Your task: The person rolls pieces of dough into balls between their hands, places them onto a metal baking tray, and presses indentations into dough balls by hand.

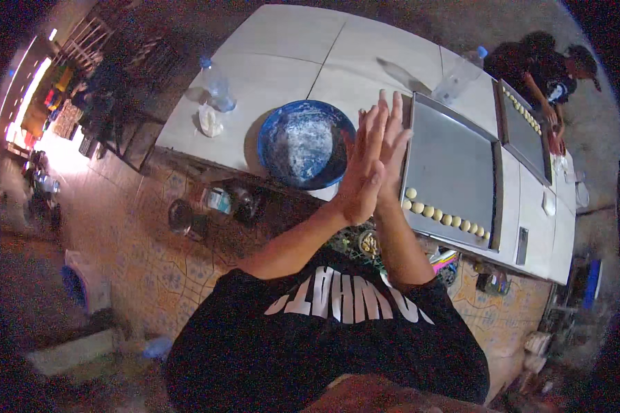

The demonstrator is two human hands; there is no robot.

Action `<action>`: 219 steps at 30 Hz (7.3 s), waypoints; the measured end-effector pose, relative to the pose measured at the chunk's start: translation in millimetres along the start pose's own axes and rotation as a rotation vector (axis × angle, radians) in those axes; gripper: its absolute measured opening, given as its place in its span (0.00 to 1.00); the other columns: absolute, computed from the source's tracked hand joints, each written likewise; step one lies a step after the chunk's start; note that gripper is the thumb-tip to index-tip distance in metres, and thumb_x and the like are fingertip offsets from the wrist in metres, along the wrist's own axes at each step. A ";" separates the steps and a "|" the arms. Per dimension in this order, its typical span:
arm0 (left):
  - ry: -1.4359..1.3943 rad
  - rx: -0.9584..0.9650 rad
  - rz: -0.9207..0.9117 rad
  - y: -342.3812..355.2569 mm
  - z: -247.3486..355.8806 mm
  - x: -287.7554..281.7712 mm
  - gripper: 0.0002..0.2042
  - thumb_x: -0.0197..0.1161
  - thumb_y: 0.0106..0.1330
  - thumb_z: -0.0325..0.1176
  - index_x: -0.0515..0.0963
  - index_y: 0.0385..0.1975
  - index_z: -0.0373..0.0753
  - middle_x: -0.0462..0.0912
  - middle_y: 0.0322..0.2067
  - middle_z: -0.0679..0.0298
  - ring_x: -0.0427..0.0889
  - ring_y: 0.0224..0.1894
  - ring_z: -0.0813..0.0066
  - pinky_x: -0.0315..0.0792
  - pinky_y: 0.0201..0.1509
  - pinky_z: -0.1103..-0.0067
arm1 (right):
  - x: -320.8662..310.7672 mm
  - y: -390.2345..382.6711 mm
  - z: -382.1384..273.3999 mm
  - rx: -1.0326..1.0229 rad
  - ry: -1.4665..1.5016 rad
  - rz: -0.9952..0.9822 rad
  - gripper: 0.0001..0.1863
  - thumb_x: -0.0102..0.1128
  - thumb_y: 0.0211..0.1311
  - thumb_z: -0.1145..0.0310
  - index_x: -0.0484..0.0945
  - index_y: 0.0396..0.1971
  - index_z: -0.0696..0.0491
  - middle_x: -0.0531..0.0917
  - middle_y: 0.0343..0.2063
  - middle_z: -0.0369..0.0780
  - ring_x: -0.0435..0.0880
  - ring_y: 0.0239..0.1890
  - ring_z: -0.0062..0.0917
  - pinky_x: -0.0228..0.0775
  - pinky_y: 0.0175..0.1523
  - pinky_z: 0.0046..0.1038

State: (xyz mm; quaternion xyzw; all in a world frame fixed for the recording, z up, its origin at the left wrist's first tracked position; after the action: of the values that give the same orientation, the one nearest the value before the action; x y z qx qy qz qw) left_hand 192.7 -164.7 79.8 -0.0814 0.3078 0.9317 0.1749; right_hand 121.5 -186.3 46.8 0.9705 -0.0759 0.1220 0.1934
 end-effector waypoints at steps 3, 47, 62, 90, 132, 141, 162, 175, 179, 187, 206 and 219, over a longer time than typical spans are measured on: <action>-0.024 0.005 -0.029 17.4 1.3 -14.5 0.51 0.26 0.71 0.74 0.41 0.80 0.33 0.40 0.81 0.48 0.32 0.83 0.50 0.21 0.81 0.56 | 24.3 -6.6 15.0 -0.196 0.106 0.059 0.42 0.25 0.81 0.36 0.41 0.81 0.51 0.48 0.81 0.43 0.50 0.81 0.38 0.43 0.81 0.39; -0.455 -0.214 -0.228 5.6 -164.0 -160.1 0.23 0.42 0.68 0.18 0.72 0.63 0.32 0.78 0.55 0.53 0.80 0.56 0.59 0.72 0.62 0.68 | 96.0 15.7 80.8 0.339 -0.010 0.310 0.17 0.55 0.78 0.59 0.76 0.59 0.52 0.84 0.48 0.37 0.84 0.48 0.23 0.76 0.55 0.30; -0.517 -0.380 -0.058 9.2 -158.3 -186.2 0.16 0.60 0.72 0.32 0.80 0.57 0.38 0.83 0.51 0.62 0.80 0.54 0.72 0.72 0.62 0.74 | 128.8 11.0 85.7 0.159 -0.641 0.027 0.20 0.55 0.67 0.78 0.77 0.57 0.67 0.86 0.52 0.54 0.85 0.56 0.39 0.73 0.64 0.35; -0.304 -0.065 -0.104 18.2 -119.2 -191.6 0.38 0.36 0.79 0.55 0.46 0.80 0.32 0.41 0.82 0.55 0.35 0.83 0.62 0.33 0.83 0.68 | 184.7 9.9 80.5 -0.096 -0.443 -0.027 0.44 0.22 0.80 0.38 0.34 0.81 0.56 0.38 0.82 0.47 0.34 0.83 0.39 0.26 0.82 0.40; -0.408 -0.056 -0.057 10.2 -167.1 -160.3 0.36 0.44 0.81 0.52 0.48 0.79 0.33 0.47 0.80 0.50 0.40 0.83 0.56 0.37 0.83 0.64 | 159.0 0.5 100.6 0.110 -0.255 0.080 0.41 0.24 0.82 0.39 0.39 0.82 0.50 0.43 0.81 0.44 0.37 0.83 0.36 0.29 0.83 0.40; -0.763 0.073 -0.191 0.1 -133.1 -144.8 0.35 0.42 0.81 0.50 0.47 0.79 0.33 0.44 0.81 0.52 0.38 0.83 0.58 0.31 0.83 0.64 | 140.1 21.3 91.3 0.032 -0.419 0.102 0.43 0.30 0.81 0.39 0.37 0.81 0.53 0.46 0.81 0.45 0.41 0.82 0.37 0.33 0.82 0.38; -0.666 0.143 -0.085 -0.9 -115.5 -161.5 0.44 0.31 0.78 0.65 0.43 0.80 0.33 0.38 0.82 0.52 0.34 0.83 0.57 0.29 0.83 0.63 | 147.7 30.4 77.4 -0.018 -0.385 0.044 0.50 0.36 0.76 0.32 0.39 0.80 0.56 0.43 0.81 0.50 0.39 0.82 0.40 0.32 0.82 0.42; -0.666 0.059 0.081 20.9 -105.6 -188.5 0.48 0.32 0.75 0.70 0.46 0.78 0.29 0.43 0.81 0.49 0.39 0.83 0.56 0.29 0.83 0.64 | 174.1 18.1 78.4 0.079 -0.488 -0.131 0.57 0.30 0.71 0.25 0.33 0.80 0.59 0.36 0.81 0.53 0.30 0.83 0.43 0.24 0.82 0.44; -0.787 0.000 0.113 16.0 -123.4 -178.2 0.44 0.36 0.78 0.64 0.42 0.79 0.31 0.40 0.81 0.52 0.35 0.83 0.59 0.30 0.83 0.65 | 190.7 23.0 53.5 -0.089 -0.264 -0.087 0.58 0.33 0.70 0.24 0.34 0.80 0.58 0.37 0.81 0.51 0.32 0.83 0.43 0.28 0.82 0.44; -0.864 -0.114 0.137 24.0 -101.7 -192.0 0.43 0.37 0.78 0.64 0.43 0.80 0.34 0.39 0.82 0.52 0.35 0.83 0.61 0.30 0.84 0.65 | 186.7 20.8 60.8 -0.078 -0.386 -0.125 0.57 0.29 0.71 0.25 0.31 0.80 0.58 0.36 0.82 0.48 0.32 0.83 0.42 0.23 0.82 0.46; -0.796 0.083 0.190 34.7 -122.0 -180.9 0.41 0.35 0.79 0.62 0.46 0.79 0.33 0.45 0.80 0.52 0.39 0.83 0.61 0.33 0.84 0.65 | 178.5 33.8 64.3 -0.113 -0.297 -0.110 0.56 0.33 0.72 0.27 0.40 0.79 0.62 0.44 0.79 0.56 0.38 0.82 0.46 0.32 0.82 0.44; -0.815 -0.153 0.125 18.8 -80.7 -191.1 0.47 0.37 0.74 0.68 0.42 0.80 0.34 0.40 0.81 0.52 0.39 0.83 0.57 0.35 0.83 0.63 | 199.0 50.0 23.2 -0.240 -0.478 -0.143 0.61 0.36 0.66 0.22 0.41 0.79 0.61 0.43 0.80 0.57 0.35 0.83 0.49 0.29 0.82 0.48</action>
State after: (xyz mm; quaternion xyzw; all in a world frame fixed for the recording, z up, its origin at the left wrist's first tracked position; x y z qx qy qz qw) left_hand 366.0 -280.1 75.2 0.2997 0.1476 0.9167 0.2190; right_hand 307.3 -261.1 96.9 0.9448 -0.0648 -0.1341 0.2918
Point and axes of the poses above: each hand's wrist, its own y-axis towards the middle knuckle, its own x-axis out of the palm, z = x × y, the point moved 3 cm from there along y, towards the middle knuckle
